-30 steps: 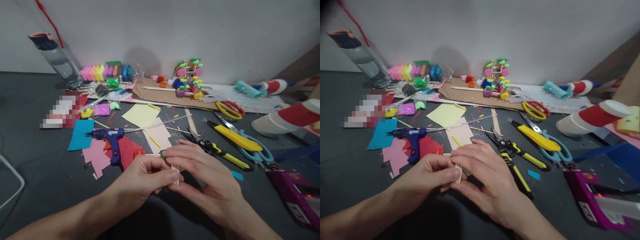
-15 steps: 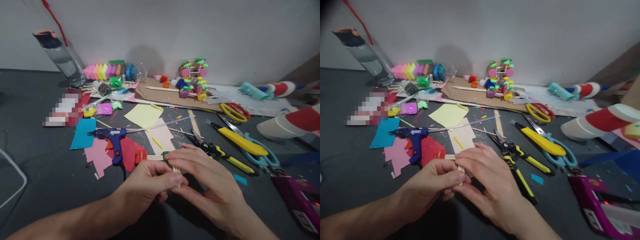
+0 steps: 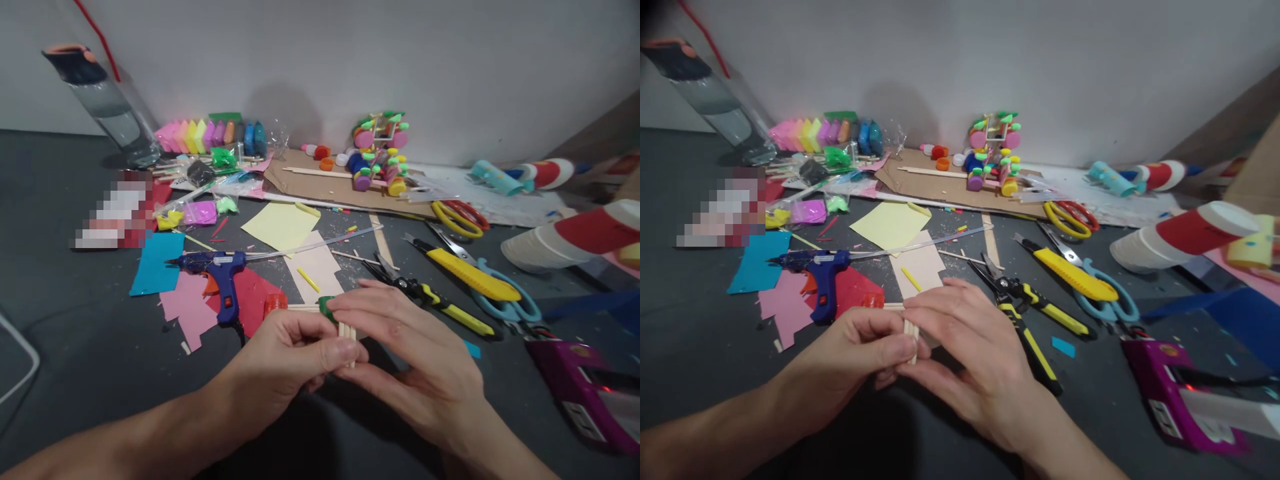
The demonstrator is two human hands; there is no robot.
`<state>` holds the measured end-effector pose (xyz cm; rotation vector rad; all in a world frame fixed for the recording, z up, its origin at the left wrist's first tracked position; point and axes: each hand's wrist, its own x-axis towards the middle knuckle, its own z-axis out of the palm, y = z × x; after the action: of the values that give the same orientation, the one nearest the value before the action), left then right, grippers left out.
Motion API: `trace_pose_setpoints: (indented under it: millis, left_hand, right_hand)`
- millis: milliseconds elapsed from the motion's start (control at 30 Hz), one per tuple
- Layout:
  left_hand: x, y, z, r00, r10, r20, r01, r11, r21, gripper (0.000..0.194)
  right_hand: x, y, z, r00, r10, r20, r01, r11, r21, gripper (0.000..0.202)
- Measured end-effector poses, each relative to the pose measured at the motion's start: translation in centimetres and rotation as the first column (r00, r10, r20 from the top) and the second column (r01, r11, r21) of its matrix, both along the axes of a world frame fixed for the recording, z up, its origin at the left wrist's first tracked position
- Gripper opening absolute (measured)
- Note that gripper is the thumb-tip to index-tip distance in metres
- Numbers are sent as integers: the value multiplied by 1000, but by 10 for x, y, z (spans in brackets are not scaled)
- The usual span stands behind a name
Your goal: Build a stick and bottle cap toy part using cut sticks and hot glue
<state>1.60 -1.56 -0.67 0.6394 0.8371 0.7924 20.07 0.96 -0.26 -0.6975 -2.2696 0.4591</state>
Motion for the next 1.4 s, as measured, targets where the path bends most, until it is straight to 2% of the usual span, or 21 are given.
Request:
trace_pose_setpoints:
  millis: [100, 267, 433, 767, 1233, 1400]
  left_hand:
    - [-1, 1, 2, 999, -22, -24, 23, 999, 35, 27]
    - [-2, 2, 5, 1000, 9, -22, -9, 1000, 24, 42]
    - [-3, 0, 5, 999, -32, -36, 34, 998, 54, 30]
    - [-1, 4, 10, 1000, 7, -4, -6, 997, 79, 21]
    - [-2, 2, 11, 995, -64, -80, 73, 991, 112, 20]
    - [-4, 2, 8, 993, -78, -89, 86, 993, 83, 29]
  right_hand:
    - [0, 1, 0, 1000, -13, -15, 14, 1000, 22, 28]
    - [1, 2, 0, 999, -27, -21, 27, 999, 35, 29]
    - [0, 1, -1, 999, -38, -16, 39, 998, 55, 27]
    - [0, -1, -1, 1000, 20, -21, -20, 1000, -20, 30]
    - [1, 0, -1, 1000, 19, 10, -20, 998, 52, 29]
    - [0, 0, 1, 1000, -6, -1, 6, 997, 73, 27]
